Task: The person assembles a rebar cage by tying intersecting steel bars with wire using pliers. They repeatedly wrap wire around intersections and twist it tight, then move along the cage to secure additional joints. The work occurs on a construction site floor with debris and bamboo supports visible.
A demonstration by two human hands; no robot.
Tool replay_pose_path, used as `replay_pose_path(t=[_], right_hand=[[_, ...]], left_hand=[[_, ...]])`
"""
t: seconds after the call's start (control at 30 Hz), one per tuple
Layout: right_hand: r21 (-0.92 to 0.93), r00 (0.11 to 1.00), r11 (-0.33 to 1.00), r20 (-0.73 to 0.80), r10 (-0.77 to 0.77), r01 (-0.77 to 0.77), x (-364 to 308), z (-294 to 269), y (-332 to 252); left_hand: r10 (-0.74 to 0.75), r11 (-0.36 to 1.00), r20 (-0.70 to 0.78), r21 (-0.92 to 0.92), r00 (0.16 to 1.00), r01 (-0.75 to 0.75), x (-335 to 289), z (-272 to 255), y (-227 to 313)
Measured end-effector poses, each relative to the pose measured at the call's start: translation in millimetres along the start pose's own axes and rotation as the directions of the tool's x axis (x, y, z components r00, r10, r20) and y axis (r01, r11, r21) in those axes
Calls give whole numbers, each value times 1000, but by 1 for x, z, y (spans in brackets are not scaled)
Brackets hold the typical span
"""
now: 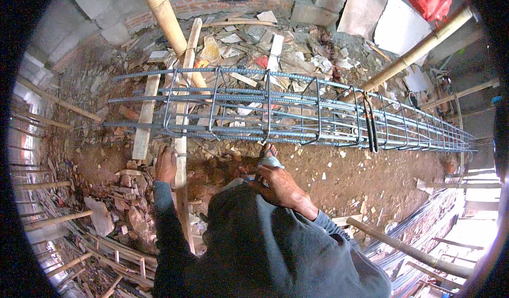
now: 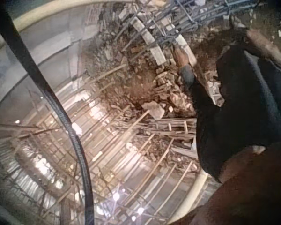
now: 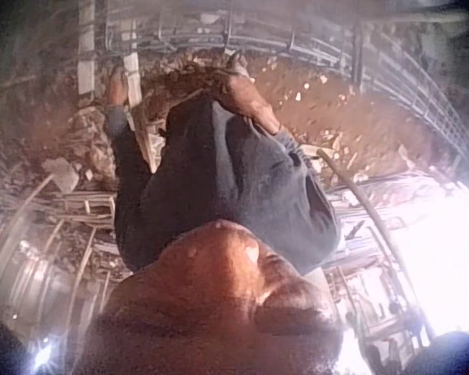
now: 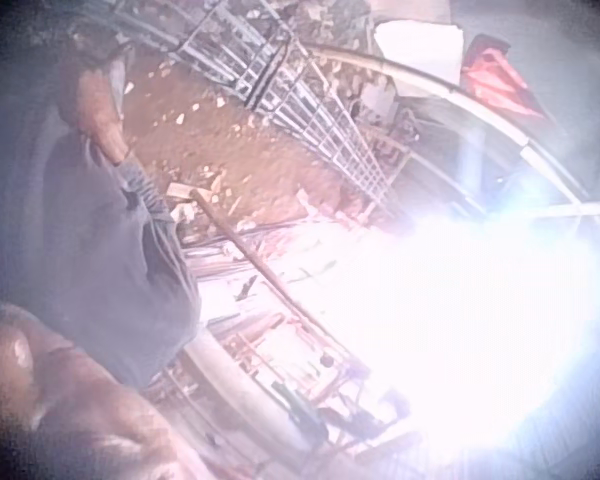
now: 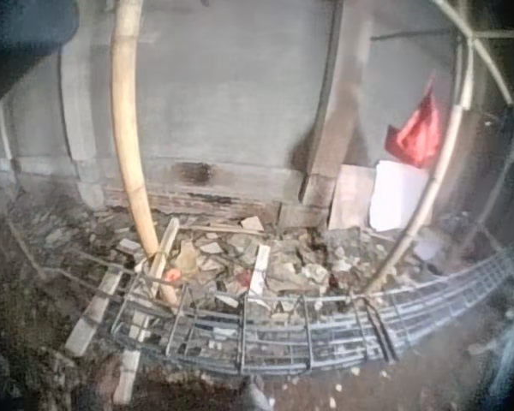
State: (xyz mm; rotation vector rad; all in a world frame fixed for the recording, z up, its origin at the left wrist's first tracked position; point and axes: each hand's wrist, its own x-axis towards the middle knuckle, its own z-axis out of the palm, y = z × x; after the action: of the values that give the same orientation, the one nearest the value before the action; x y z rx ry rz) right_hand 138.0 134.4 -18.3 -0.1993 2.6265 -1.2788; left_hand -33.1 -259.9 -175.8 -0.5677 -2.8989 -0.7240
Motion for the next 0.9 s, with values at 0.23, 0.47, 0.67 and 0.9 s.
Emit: replay_pose_path(t=[0.23, 0.47, 0.67, 0.9], right_hand=[[46, 999, 999, 39, 5, -6, 1, 14, 8], [-32, 992, 999, 122, 29, -25, 10, 21, 6], [26, 988, 993, 98, -116, 114, 15, 26, 11], [-121, 961, 987, 267, -70, 105, 27, 31, 23]], left_hand=[[-159, 979, 7, -128, 987, 159, 5, -38, 34], [-347, 836, -135, -492, 928, 241, 10, -59, 60], [-321, 845, -226, -506, 920, 171, 10, -84, 72], [-427, 814, -360, -553, 830, 178, 7, -122, 87]])
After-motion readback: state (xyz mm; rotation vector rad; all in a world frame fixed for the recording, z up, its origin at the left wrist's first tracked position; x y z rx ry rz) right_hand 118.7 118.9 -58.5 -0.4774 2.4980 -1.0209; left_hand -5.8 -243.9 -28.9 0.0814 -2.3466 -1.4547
